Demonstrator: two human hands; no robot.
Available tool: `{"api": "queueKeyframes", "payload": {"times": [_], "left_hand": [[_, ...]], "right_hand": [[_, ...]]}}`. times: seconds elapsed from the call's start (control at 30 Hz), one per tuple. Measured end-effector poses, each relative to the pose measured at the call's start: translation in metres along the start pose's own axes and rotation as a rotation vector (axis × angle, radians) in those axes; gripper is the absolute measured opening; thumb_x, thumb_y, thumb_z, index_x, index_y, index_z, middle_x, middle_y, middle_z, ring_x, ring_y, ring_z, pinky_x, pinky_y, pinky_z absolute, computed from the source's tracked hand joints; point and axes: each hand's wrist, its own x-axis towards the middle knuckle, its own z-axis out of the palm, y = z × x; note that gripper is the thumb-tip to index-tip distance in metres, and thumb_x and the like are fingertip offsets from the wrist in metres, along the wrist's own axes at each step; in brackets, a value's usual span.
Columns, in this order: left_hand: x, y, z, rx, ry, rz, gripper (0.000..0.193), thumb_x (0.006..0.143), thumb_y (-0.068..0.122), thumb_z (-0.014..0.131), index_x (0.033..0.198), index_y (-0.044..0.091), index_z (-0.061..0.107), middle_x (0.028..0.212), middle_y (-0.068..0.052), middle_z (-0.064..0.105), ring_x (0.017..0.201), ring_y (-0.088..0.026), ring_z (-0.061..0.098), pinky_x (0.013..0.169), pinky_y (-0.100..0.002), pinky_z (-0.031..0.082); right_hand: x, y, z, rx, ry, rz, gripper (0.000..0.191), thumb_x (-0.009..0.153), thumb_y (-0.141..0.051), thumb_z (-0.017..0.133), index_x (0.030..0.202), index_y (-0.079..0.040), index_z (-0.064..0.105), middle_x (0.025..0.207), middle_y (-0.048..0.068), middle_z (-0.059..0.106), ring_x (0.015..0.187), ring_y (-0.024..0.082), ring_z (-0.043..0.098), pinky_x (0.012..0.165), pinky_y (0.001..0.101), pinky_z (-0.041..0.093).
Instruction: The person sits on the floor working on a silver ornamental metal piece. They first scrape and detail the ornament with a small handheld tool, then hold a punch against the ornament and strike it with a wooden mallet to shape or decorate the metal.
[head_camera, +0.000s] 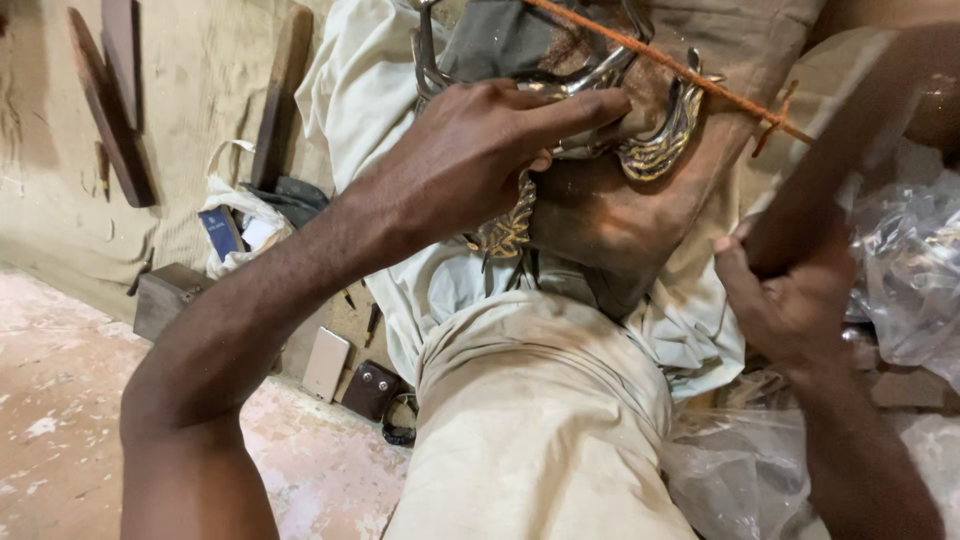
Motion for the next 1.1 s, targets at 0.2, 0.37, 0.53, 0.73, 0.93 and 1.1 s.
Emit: {"api": "queueKeyframes", "payload": {"times": [0.2, 0.37, 0.53, 0.73, 0.93, 1.1], "left_hand": [[-0.006, -0.001, 0.0, -0.03, 0.072, 0.016, 0.075, 0.082, -0.013, 0.063, 0.149, 0.019, 0.052, 0.116, -0.016, 0.075, 0.096, -0.034, 0.074, 0.075, -0.045, 0.059], [-0.019, -0.003, 0.013, -0.048, 0.2, -0.007, 0.071, 0.086, -0.015, 0.062, 0.148, 0.018, 0.051, 0.121, -0.014, 0.074, 0.104, -0.033, 0.075, 0.084, -0.042, 0.063], [-0.032, -0.004, 0.037, -0.057, 0.325, -0.218, 0.071, 0.087, -0.011, 0.068, 0.147, 0.022, 0.05, 0.107, -0.011, 0.076, 0.089, -0.028, 0.075, 0.073, -0.041, 0.064], [-0.042, 0.002, 0.067, -0.011, 0.6, -0.237, 0.075, 0.1, -0.003, 0.072, 0.159, 0.023, 0.034, 0.11, -0.008, 0.074, 0.097, -0.023, 0.074, 0.083, -0.038, 0.065], [-0.046, 0.014, 0.088, -0.155, 0.816, -0.365, 0.073, 0.1, -0.004, 0.076, 0.158, 0.016, 0.037, 0.106, -0.007, 0.076, 0.089, -0.016, 0.076, 0.074, -0.031, 0.062], [-0.047, 0.027, 0.102, -0.251, 0.973, -0.449, 0.048, 0.104, -0.002, 0.076, 0.141, 0.013, 0.05, 0.102, -0.009, 0.075, 0.095, -0.017, 0.078, 0.081, -0.026, 0.066]], "right_hand": [[0.021, -0.014, -0.01, 0.12, -0.045, 0.097, 0.032, 0.102, -0.01, 0.079, 0.125, -0.001, 0.058, 0.103, 0.015, 0.07, 0.085, 0.022, 0.071, 0.076, 0.0323, 0.059], [0.063, -0.03, -0.03, -0.011, -0.065, -0.217, 0.044, 0.096, -0.001, 0.076, 0.134, -0.001, 0.053, 0.111, 0.016, 0.071, 0.096, 0.025, 0.071, 0.086, 0.0339, 0.058], [0.108, -0.06, -0.053, -0.359, -0.19, -0.373, 0.046, 0.084, 0.006, 0.077, 0.127, 0.005, 0.06, 0.091, 0.02, 0.066, 0.079, 0.031, 0.067, 0.071, 0.0397, 0.054], [0.142, -0.091, -0.056, -0.325, -0.28, -0.417, 0.039, 0.085, 0.007, 0.071, 0.123, 0.003, 0.061, 0.093, 0.018, 0.067, 0.081, 0.029, 0.067, 0.073, 0.0378, 0.053], [0.163, -0.124, -0.056, -0.459, -0.293, -0.626, 0.045, 0.084, 0.007, 0.072, 0.127, 0.005, 0.061, 0.093, 0.019, 0.066, 0.076, 0.028, 0.066, 0.068, 0.0376, 0.052], [0.175, -0.152, -0.06, -0.568, -0.316, -0.816, 0.05, 0.083, 0.007, 0.072, 0.131, 0.006, 0.061, 0.092, 0.019, 0.065, 0.073, 0.027, 0.065, 0.064, 0.0374, 0.051]]}}
